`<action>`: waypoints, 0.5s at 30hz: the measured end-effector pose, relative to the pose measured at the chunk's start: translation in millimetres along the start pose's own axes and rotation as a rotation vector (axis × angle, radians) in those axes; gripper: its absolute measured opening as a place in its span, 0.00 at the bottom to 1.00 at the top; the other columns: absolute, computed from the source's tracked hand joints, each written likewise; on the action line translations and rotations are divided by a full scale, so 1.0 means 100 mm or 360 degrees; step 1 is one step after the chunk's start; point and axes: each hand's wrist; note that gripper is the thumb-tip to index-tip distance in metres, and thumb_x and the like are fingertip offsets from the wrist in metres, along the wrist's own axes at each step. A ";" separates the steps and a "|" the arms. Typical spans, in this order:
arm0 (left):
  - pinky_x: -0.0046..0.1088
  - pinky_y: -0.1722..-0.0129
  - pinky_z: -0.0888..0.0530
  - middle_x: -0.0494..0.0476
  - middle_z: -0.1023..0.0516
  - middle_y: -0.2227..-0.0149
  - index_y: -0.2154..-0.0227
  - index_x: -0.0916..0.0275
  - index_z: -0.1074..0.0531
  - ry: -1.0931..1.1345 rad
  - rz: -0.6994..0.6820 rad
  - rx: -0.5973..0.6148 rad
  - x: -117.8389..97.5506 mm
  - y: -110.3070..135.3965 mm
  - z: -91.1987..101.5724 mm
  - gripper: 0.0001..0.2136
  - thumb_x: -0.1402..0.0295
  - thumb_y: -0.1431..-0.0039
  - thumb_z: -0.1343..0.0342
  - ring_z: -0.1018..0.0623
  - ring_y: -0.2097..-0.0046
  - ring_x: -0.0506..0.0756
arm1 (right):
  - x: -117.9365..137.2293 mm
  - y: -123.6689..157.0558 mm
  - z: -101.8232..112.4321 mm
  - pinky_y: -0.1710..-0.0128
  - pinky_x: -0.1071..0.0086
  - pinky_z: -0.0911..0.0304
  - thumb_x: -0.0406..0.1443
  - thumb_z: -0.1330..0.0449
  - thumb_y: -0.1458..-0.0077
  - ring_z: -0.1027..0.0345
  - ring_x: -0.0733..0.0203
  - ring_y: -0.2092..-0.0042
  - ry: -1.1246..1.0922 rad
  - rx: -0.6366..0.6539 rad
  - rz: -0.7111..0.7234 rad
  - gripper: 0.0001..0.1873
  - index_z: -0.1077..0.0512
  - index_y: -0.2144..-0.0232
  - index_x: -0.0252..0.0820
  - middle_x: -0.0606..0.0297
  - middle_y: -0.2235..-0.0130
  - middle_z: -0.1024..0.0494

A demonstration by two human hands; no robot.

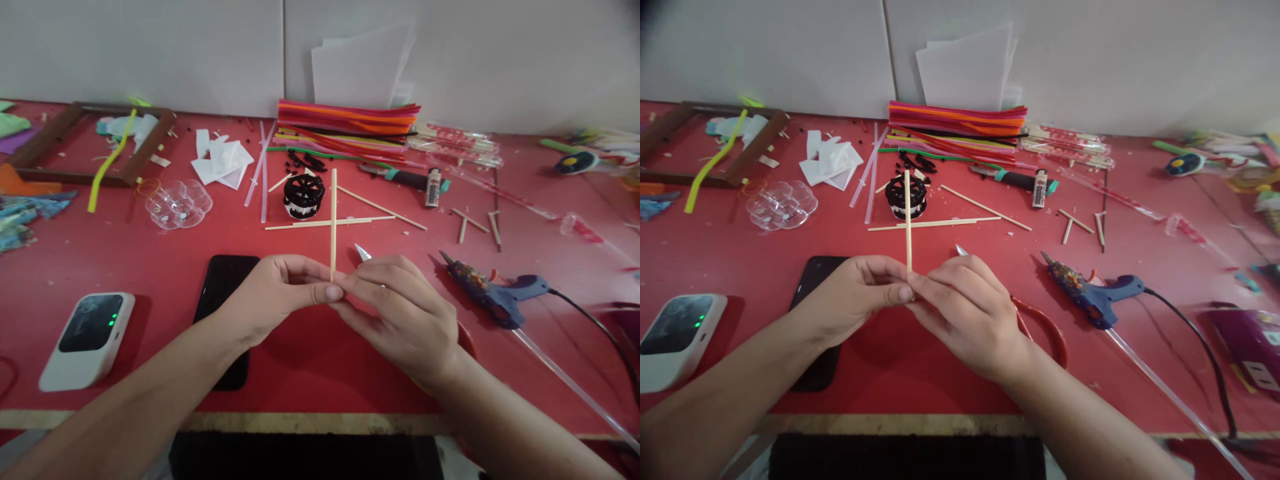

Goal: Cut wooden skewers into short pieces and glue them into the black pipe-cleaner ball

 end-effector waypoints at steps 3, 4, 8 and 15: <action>0.27 0.56 0.24 0.52 0.16 0.70 0.71 0.60 0.18 -0.0033 0.0049 0.0009 -0.02 0.01 0.02 0.06 0.70 0.54 0.28 0.20 0.66 0.49 | 0.00 0.00 0.01 0.62 0.60 0.27 0.29 0.33 0.46 0.27 0.58 0.63 0.0008 0.0025 0.0049 0.14 0.23 0.56 0.42 0.63 0.66 0.20; 0.28 0.56 0.24 0.52 0.16 0.70 0.72 0.61 0.18 -0.0062 0.0067 0.0002 -0.03 0.01 0.02 0.07 0.70 0.55 0.28 0.20 0.66 0.49 | 0.00 0.00 0.02 0.62 0.60 0.27 0.29 0.33 0.46 0.27 0.58 0.63 0.0016 0.0034 0.0061 0.14 0.23 0.56 0.42 0.63 0.66 0.20; 0.30 0.55 0.25 0.53 0.16 0.70 0.72 0.62 0.18 -0.0161 0.0127 -0.0009 -0.06 0.01 0.04 0.08 0.70 0.57 0.27 0.20 0.66 0.51 | 0.01 0.00 0.03 0.63 0.60 0.27 0.31 0.33 0.46 0.28 0.59 0.65 0.0035 0.0055 0.0072 0.13 0.23 0.57 0.44 0.65 0.67 0.20; 0.23 0.60 0.23 0.51 0.17 0.71 0.72 0.62 0.19 -0.0134 0.0028 0.0008 -0.06 -0.01 0.04 0.06 0.70 0.53 0.28 0.20 0.67 0.47 | -0.03 0.01 -0.02 0.61 0.61 0.29 0.32 0.33 0.45 0.30 0.57 0.61 0.0058 0.0101 0.0051 0.13 0.24 0.55 0.43 0.63 0.65 0.20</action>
Point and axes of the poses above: each hand's wrist, its own y-axis away from the middle knuckle, its own z-axis out of the back of the hand, x = y × z
